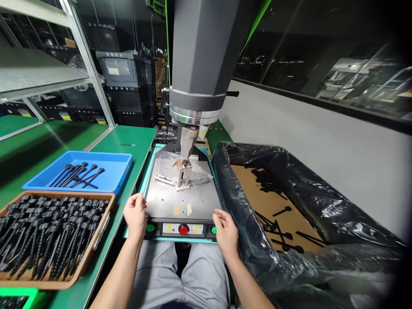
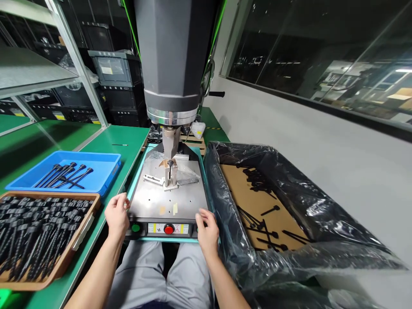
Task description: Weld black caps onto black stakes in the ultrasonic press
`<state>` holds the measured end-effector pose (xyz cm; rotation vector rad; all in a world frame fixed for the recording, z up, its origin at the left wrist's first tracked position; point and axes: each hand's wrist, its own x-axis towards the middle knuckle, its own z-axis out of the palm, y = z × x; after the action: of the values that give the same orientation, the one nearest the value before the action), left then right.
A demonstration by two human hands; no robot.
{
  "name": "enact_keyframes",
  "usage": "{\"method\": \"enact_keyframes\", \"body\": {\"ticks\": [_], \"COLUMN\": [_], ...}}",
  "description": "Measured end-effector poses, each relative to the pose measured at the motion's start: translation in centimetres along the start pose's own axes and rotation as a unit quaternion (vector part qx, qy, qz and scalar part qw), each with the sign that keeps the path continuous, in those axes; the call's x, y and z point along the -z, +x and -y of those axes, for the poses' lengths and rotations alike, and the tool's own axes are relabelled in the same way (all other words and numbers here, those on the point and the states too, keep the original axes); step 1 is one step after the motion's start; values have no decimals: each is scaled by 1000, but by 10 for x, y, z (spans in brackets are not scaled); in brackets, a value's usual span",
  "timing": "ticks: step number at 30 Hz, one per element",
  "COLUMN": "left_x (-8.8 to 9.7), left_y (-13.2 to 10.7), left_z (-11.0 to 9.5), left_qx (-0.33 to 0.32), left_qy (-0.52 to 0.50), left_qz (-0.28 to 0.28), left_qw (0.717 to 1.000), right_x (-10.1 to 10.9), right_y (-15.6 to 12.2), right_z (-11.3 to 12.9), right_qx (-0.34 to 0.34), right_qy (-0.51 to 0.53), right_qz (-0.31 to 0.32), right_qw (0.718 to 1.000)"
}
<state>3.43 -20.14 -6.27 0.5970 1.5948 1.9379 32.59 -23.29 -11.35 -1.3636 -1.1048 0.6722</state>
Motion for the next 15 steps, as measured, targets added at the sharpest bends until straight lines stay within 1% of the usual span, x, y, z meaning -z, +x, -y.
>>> {"method": "enact_keyframes", "body": {"ticks": [1,3,5,7,9,10,12,15], "left_x": [15,42,66,82,93,95,98,98], "left_y": [-5,-14,-23,-30,-33,-33,-30,-24], "left_z": [10,30,50,67,79,82,86,85], "left_qx": [-35,-83,-103,-105,-103,-100,-91,-70], "left_qy": [59,175,264,306,316,314,308,289], "left_qz": [-14,-7,43,118,172,186,194,196], "left_qw": [998,981,958,939,927,926,927,934], "right_x": [10,24,30,31,30,30,31,33], "right_y": [-4,-12,-21,-29,-34,-35,-35,-31], "right_z": [-8,-24,-39,-52,-62,-66,-72,-76], "right_qx": [47,108,119,108,103,103,97,62], "right_qy": [-68,-180,-245,-267,-267,-264,-253,-236], "right_qz": [-20,-37,-23,3,17,22,24,10], "right_qw": [996,977,962,958,958,959,962,970]}}
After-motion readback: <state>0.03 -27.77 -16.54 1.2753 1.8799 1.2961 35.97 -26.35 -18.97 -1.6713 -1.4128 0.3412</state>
